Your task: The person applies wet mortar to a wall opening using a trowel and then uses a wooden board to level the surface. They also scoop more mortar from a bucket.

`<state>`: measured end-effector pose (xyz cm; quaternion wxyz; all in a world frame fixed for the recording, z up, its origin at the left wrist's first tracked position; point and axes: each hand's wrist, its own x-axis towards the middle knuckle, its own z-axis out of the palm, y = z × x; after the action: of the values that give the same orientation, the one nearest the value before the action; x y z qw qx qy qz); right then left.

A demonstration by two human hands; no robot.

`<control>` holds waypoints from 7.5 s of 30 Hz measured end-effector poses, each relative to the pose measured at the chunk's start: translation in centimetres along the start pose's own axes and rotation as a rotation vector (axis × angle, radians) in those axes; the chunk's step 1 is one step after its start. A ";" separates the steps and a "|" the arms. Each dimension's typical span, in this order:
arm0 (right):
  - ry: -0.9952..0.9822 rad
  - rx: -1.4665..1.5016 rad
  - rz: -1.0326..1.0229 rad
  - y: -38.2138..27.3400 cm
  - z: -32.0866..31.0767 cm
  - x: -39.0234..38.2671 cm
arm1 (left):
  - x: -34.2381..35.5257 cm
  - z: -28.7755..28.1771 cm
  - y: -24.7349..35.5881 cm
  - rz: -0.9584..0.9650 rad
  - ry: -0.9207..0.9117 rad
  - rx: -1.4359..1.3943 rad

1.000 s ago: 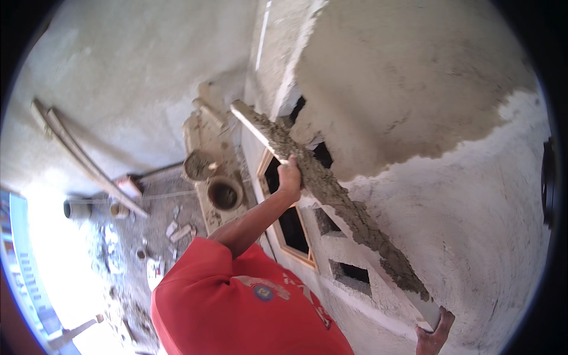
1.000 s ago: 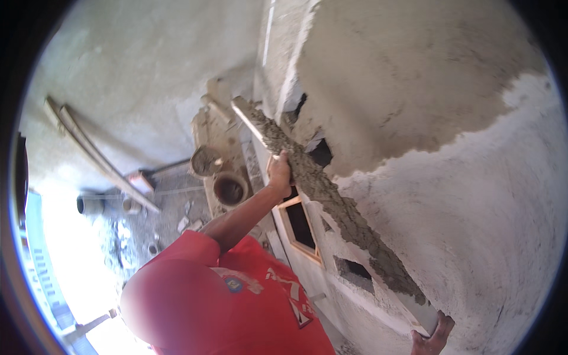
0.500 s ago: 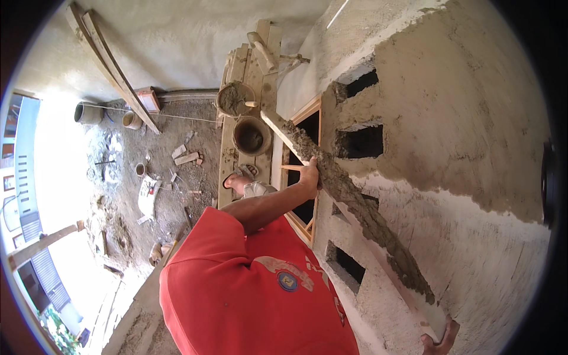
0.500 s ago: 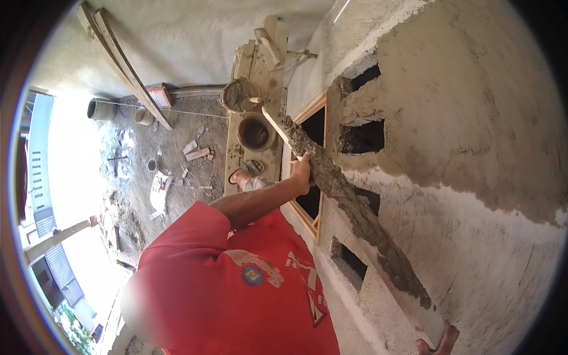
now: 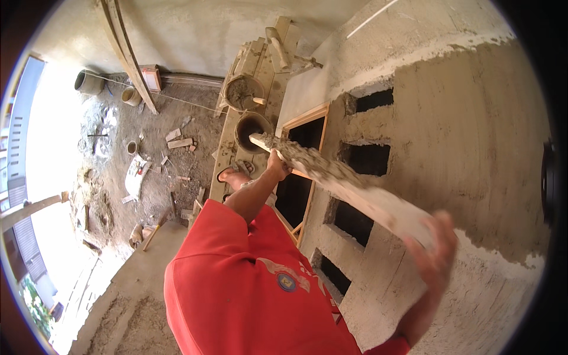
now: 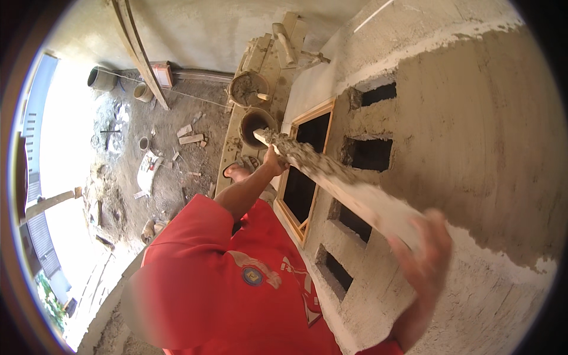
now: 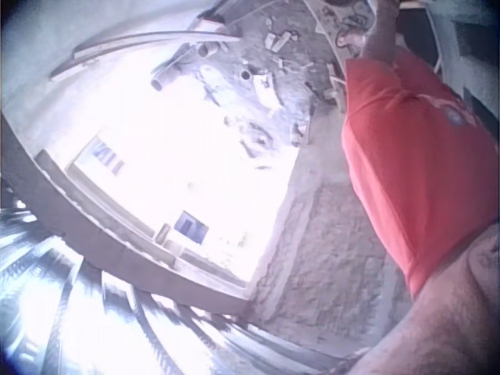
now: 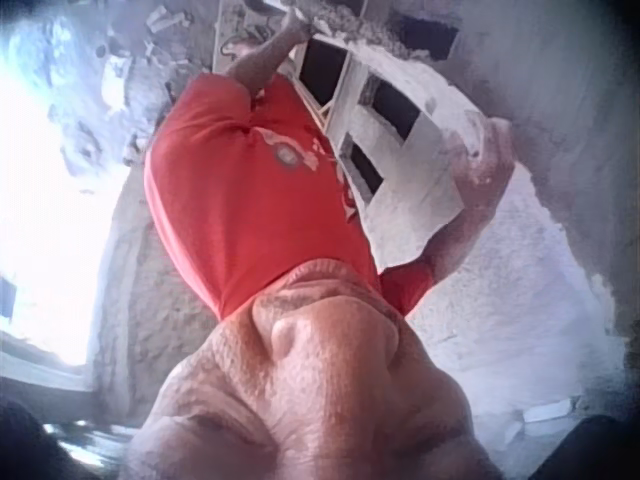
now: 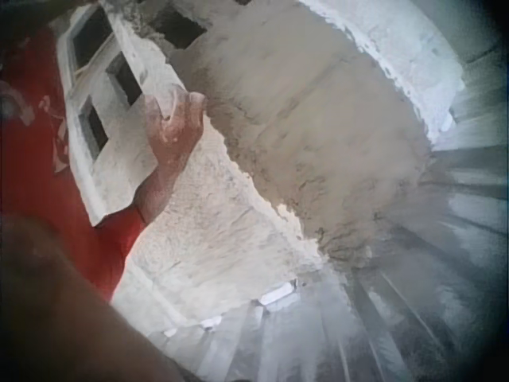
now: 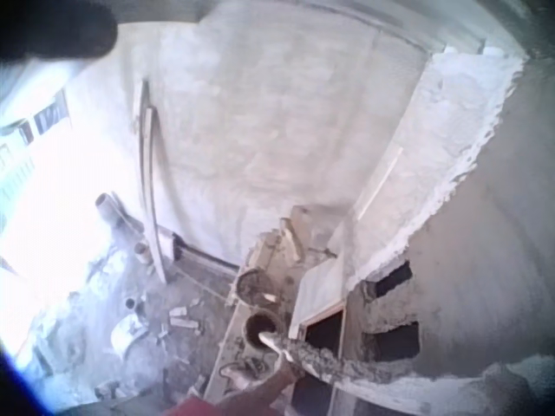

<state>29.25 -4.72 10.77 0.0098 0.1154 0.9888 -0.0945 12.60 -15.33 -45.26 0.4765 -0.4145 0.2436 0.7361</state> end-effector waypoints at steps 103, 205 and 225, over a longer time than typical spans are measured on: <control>0.816 -1.269 0.897 12.7 -3.3 -10.5 | -19.1 80.0 -6.7 0.863 -0.957 0.662; 0.876 -1.322 0.914 5.6 -22.2 -8.9 | -34.9 98.2 -4.2 0.844 -1.104 0.786; 0.526 -0.175 0.948 -2.5 -4.2 -31.1 | -29.0 43.6 -5.5 0.669 -0.414 0.807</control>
<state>58.99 -13.39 16.66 -0.1865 0.5667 0.8018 0.0348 6.97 5.37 2.77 0.3759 0.0534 0.5255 0.7614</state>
